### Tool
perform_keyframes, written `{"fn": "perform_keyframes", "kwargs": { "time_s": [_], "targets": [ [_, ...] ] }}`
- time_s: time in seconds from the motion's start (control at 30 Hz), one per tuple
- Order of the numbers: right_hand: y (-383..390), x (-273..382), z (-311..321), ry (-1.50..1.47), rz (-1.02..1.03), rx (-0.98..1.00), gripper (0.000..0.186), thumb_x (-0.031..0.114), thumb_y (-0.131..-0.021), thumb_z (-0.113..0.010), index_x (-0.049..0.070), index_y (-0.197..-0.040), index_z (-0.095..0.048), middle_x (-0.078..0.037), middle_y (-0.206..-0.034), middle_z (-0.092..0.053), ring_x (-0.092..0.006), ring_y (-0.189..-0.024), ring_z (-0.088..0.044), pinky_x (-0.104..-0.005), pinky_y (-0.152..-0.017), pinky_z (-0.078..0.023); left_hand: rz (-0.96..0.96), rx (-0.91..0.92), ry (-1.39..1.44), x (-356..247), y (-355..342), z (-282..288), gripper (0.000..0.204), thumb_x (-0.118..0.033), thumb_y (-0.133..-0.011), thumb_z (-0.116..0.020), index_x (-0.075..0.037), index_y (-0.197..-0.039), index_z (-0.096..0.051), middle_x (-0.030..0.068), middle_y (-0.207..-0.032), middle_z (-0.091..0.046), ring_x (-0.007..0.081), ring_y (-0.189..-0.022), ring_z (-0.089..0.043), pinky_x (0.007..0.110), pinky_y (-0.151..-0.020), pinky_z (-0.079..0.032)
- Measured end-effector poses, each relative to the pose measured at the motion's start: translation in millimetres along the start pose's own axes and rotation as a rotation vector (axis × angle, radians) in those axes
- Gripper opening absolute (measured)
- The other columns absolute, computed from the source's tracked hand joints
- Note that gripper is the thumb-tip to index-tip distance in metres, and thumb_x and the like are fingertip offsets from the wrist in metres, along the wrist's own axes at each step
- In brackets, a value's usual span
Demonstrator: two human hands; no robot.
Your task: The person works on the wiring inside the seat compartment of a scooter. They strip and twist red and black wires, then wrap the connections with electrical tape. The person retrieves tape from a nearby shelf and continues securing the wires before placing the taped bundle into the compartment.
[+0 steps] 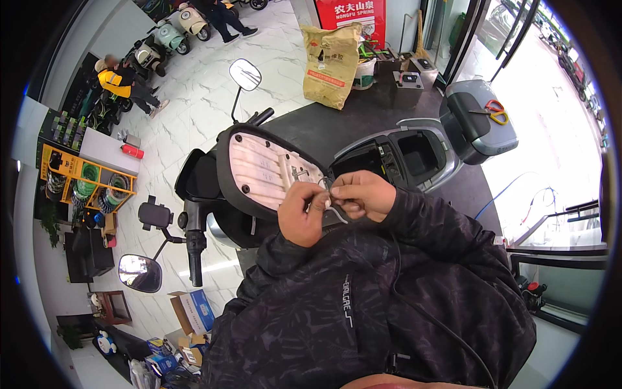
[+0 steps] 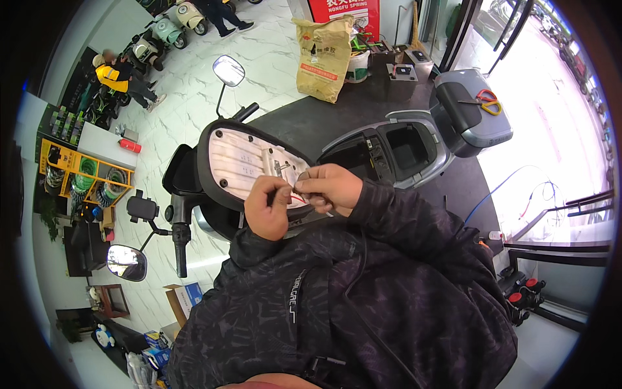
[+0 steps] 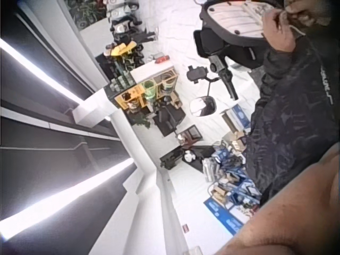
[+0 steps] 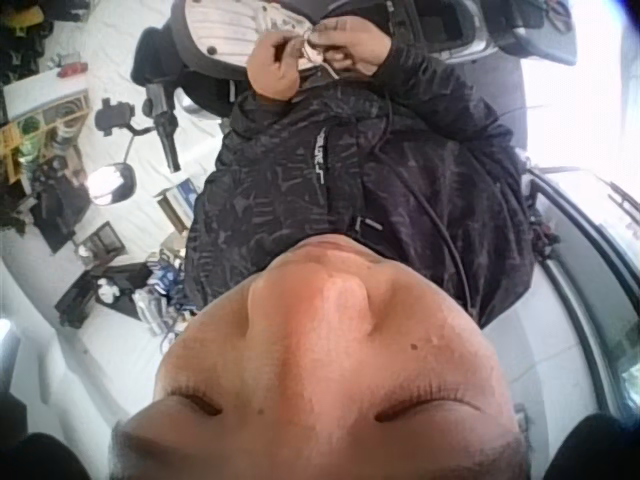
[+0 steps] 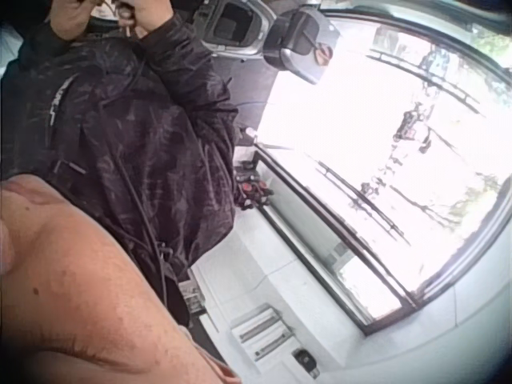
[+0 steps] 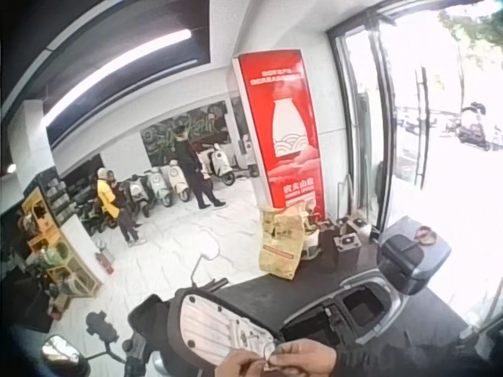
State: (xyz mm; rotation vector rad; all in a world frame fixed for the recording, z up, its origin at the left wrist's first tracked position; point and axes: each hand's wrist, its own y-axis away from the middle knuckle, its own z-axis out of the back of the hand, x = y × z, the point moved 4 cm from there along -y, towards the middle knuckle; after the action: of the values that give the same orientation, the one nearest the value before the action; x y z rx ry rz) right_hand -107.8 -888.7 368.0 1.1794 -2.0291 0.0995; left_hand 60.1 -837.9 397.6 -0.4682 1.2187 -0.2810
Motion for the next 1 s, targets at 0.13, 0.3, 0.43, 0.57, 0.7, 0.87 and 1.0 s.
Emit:
{"fn": "perform_keyframes", "kwargs": {
  "time_s": [0.13,0.3,0.43,0.57,0.7,0.87,1.0],
  "targets": [
    [27,42,-21,1.367,0.885,-0.213,0.033,0.025,-0.092,-0.081,0.003,-0.113,-0.069,-0.009,-0.100,-0.068,-0.0201,-0.068,-0.066,-0.0320,-0.059,-0.051,0.398,0.043,0.483,14,-3,1,0.017,-0.014,-0.107,-0.068,0.002,-0.109,-0.064,0.0027,-0.090,-0.066,0.0069,-0.073,-0.055,0.024,-0.066,-0.046],
    [33,49,-28,1.789,1.167,-0.128,0.034,0.025,-0.082,-0.082,0.009,-0.109,-0.069,-0.005,-0.104,-0.069,-0.0234,-0.088,-0.070,-0.0362,-0.074,-0.055,0.540,0.160,0.667,14,-2,-3,0.017,-0.013,-0.108,-0.068,0.002,-0.111,-0.062,0.0027,-0.086,-0.064,0.0073,-0.072,-0.053,0.024,-0.066,-0.045],
    [30,48,-22,1.912,1.254,0.037,0.028,0.022,-0.080,-0.082,0.010,-0.099,-0.066,-0.004,-0.096,-0.065,-0.0237,-0.078,-0.065,-0.0370,-0.066,-0.050,0.590,0.264,0.663,17,-3,-7,0.017,-0.014,-0.108,-0.067,0.002,-0.110,-0.062,0.0018,-0.085,-0.063,0.0069,-0.069,-0.052,0.025,-0.063,-0.044],
    [29,45,-19,1.812,1.243,0.140,0.016,0.012,-0.079,-0.078,0.009,-0.087,-0.065,-0.007,-0.085,-0.062,-0.0252,-0.071,-0.061,-0.0374,-0.061,-0.047,0.662,0.308,0.620,20,-1,-14,0.015,-0.014,-0.108,-0.067,-0.001,-0.110,-0.062,0.0002,-0.082,-0.061,0.0061,-0.067,-0.051,0.024,-0.061,-0.044],
    [12,19,-8,0.773,0.607,-0.105,0.020,0.009,-0.096,-0.061,0.006,-0.077,-0.058,-0.005,-0.071,-0.054,-0.0206,-0.056,-0.050,-0.0331,-0.054,-0.039,0.350,0.188,0.263,9,-3,-15,0.010,-0.008,-0.103,-0.072,-0.002,-0.107,-0.064,0.0036,-0.084,-0.063,0.0112,-0.071,-0.057,0.029,-0.063,-0.047],
    [9,-11,-9,-0.144,0.066,-0.021,0.021,0.013,-0.102,-0.053,0.004,-0.084,-0.059,-0.003,-0.074,-0.055,-0.0091,-0.053,-0.040,-0.0269,-0.050,-0.031,-0.325,0.015,-0.181,-17,-3,-8,0.019,0.000,-0.093,-0.079,-0.004,-0.107,-0.067,0.0125,-0.093,-0.068,0.0256,-0.078,-0.066,0.034,-0.068,-0.054],
    [19,22,-15,0.732,0.460,-0.087,0.010,0.010,-0.095,-0.063,0.001,-0.090,-0.064,-0.007,-0.076,-0.060,-0.0161,-0.058,-0.053,-0.0330,-0.054,-0.043,-0.112,0.059,0.000,-7,-2,-7,0.015,-0.005,-0.099,-0.075,-0.001,-0.109,-0.064,0.0094,-0.093,-0.066,0.0186,-0.076,-0.063,0.030,-0.065,-0.051]
  ]
}}
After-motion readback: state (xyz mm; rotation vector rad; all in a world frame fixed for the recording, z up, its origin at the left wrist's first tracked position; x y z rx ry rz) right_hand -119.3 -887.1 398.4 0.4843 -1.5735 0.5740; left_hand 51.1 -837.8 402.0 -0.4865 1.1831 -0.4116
